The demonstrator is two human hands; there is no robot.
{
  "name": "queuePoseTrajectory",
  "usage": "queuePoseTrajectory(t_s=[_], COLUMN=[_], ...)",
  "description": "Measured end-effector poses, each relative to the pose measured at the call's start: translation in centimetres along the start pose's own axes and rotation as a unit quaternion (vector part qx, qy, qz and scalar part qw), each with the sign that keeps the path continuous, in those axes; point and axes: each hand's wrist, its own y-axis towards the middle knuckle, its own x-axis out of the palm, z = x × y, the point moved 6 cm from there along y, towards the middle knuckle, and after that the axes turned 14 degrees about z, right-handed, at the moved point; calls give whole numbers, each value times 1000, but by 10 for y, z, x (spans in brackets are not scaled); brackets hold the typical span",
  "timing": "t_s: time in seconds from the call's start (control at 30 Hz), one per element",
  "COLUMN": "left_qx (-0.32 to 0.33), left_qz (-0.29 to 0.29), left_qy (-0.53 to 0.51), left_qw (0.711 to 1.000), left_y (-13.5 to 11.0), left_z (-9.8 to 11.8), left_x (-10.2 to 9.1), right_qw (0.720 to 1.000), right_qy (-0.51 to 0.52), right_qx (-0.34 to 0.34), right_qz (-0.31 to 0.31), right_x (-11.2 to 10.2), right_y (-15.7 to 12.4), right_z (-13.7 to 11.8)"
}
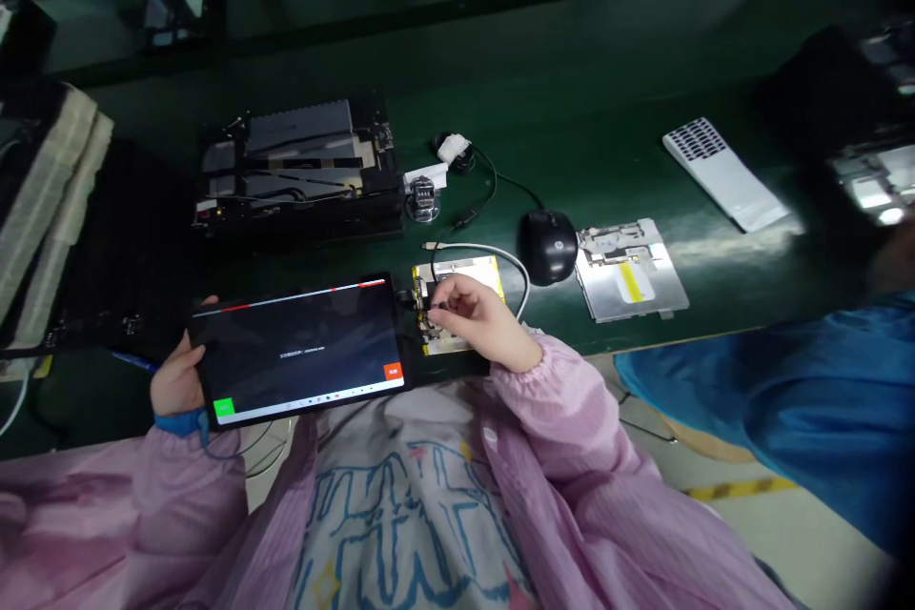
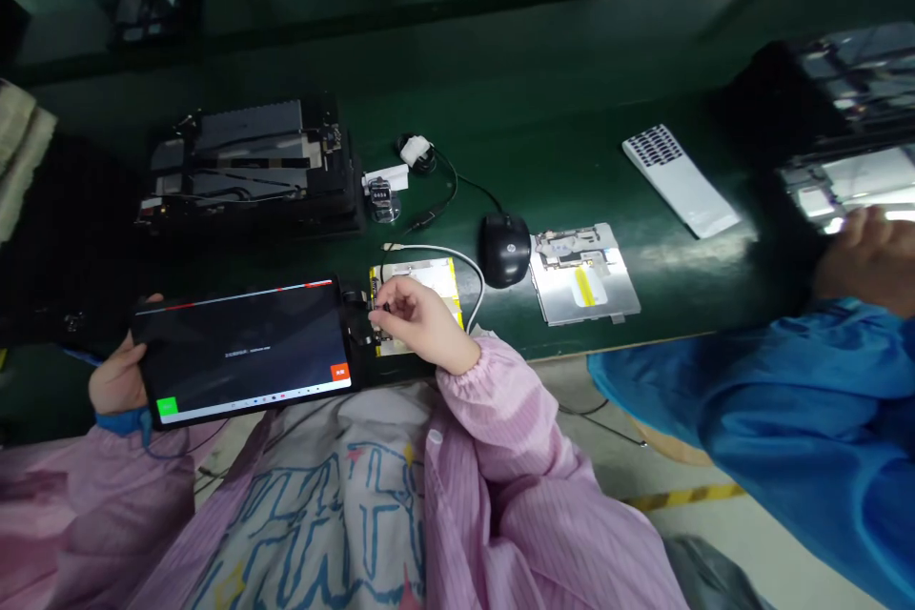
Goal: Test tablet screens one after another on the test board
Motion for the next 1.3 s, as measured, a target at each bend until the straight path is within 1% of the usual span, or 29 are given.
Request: queuePoseTrajectory(t_s=[0.07, 0.13, 0.27, 0.37, 0.47, 0.57, 0.67, 0.77, 0.97, 1.1, 1.3], left_qx=[0, 0, 9, 9, 3, 5, 10, 9, 0, 0, -9], left_qz=[4, 6, 16, 14, 15, 25, 16, 7, 2, 3, -16], left_qy=[13, 21, 17, 25, 44, 41, 28, 24, 19, 8, -8], left_qw=[1000, 1000, 1000, 1000, 999, 999, 999, 1000, 1000, 1000, 1000], left_y=[0, 0, 1, 1, 1, 1, 1, 2, 3, 1, 1], left_z=[0, 0, 0, 0, 0, 0, 0, -2, -3, -3, -6], left_x=[1, 1, -1, -1, 0, 0, 1, 0, -1, 1, -1], right_qw=[999, 999, 997, 995, 996, 997, 996, 996, 996, 994, 981], right_qy=[26, 31, 16, 16, 8, -7, -38, -58, -64, -94, -166], right_qx=[24, 43, 65, 76, 64, 51, 35, 16, 9, -5, -43], right_qz=[6, 4, -37, -60, -60, -63, -69, -63, -64, -57, -94], right_x=[6, 13, 23, 22, 20, 23, 26, 23, 20, 21, 27], right_y=[4, 7, 4, -1, -3, -5, -4, -2, -3, -6, -4], right_z=[5, 11, 21, 26, 26, 24, 21, 15, 11, 10, -2])
